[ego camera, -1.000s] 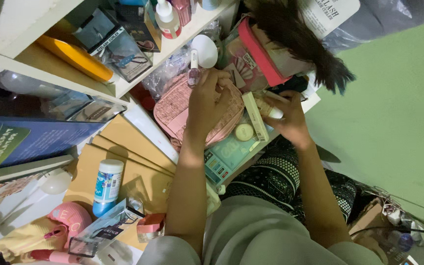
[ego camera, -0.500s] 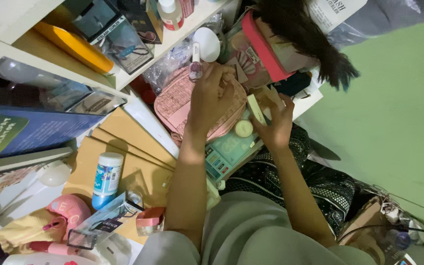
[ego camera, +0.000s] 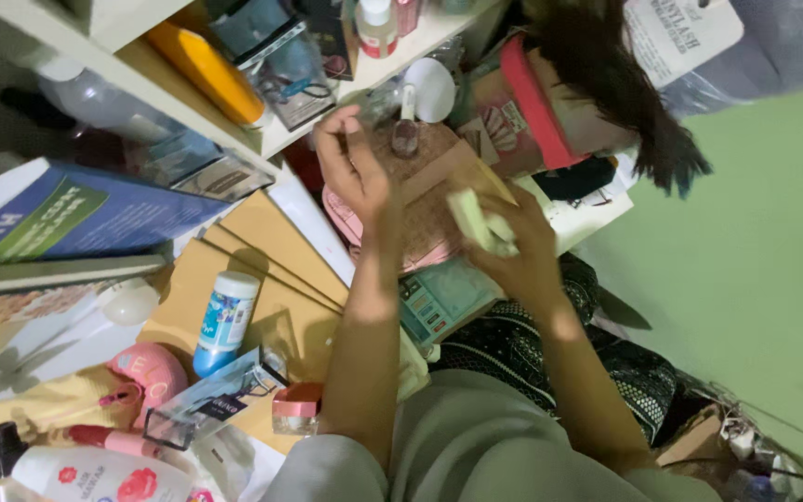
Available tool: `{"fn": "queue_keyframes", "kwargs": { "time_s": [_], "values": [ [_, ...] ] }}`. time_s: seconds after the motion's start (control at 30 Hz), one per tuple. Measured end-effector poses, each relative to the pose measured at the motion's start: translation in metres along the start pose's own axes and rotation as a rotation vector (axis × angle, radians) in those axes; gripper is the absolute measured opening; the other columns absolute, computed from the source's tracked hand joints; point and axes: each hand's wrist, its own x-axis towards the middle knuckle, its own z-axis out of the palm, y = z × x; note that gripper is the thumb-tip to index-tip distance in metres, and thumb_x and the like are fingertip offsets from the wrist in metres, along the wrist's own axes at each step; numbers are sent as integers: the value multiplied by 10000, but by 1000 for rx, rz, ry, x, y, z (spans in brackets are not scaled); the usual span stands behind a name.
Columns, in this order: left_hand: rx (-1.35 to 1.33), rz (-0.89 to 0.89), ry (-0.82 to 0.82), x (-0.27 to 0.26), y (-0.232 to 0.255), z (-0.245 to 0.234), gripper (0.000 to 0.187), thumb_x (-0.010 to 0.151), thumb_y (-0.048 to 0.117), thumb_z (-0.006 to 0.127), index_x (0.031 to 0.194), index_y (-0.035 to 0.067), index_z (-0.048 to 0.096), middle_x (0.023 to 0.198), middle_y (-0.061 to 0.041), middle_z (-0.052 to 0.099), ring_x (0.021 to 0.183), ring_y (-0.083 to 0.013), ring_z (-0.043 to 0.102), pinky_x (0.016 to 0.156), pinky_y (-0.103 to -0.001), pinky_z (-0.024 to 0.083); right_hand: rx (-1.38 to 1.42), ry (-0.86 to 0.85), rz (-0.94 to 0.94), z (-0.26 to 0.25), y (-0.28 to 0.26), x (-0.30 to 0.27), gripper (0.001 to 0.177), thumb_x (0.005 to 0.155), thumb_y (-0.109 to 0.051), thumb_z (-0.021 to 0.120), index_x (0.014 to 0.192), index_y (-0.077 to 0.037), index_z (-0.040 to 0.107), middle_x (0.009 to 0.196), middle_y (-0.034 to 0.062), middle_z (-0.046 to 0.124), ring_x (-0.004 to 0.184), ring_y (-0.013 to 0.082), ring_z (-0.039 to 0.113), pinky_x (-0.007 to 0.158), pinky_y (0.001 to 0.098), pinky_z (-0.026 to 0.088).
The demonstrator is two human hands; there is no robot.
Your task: The person organizes various cosmetic products on a shelf by hand, moving bottles, tubes, and containers between levels and placing items into a small pink pouch.
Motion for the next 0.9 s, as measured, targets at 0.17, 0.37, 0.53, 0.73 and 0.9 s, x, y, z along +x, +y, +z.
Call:
{"fn": "queue_keyframes", "kwargs": {
  "time_s": [0.17, 0.37, 0.53, 0.73, 0.9],
  "values": [
    [-27, -58, -45, 2, -5, 7, 175, 1103, 168, 554, 1132, 18, 638, 1067, -75, 639, 1004, -185, 601, 952, -314, 492, -377, 26, -382, 66, -16, 59, 647, 797, -263, 769, 1390, -45, 630, 1444, 267, 507, 1326, 466, 449, 1098, 588, 386],
    [157, -30, -360, 2, 6, 8, 130, 1005, 64, 602, 1124, 30, 642, 1015, -85, 623, 927, -193, 617, 773, -298, 524, -321, -129, 9, 33, 1, 55, 502, 948, -303, 633, 1409, -108, 674, 1113, 205, 624, 1060, 356, 605, 901, 482, 419],
    [33, 46, -370, -2, 12, 10, 124, 1007, 5, 581, 1128, 11, 606, 1022, -101, 623, 917, -206, 645, 814, -321, 547, -251, 197, 97, -19, 79, 0, 220, 1046, -228, 672, 1139, -29, 671, 1039, 151, 695, 905, 307, 698, 791, 386, 559],
    [113, 62, -401, -2, 12, 10, 122, 988, 10, 626, 1109, 17, 616, 1020, -121, 623, 875, -230, 646, 800, -337, 535, -741, 99, 43, -9, 119, 7, 456, 939, -389, 798, 1176, -18, 677, 1120, 225, 660, 992, 425, 650, 803, 511, 539],
    [90, 66, -426, -6, 17, 9, 136, 982, 46, 638, 1117, 35, 621, 1012, -118, 628, 888, -239, 652, 809, -346, 536, -722, 108, 27, 3, 122, 35, 693, 801, -443, 839, 1249, 34, 610, 1262, 322, 525, 1035, 486, 574, 709, 537, 511]
  ]
}}
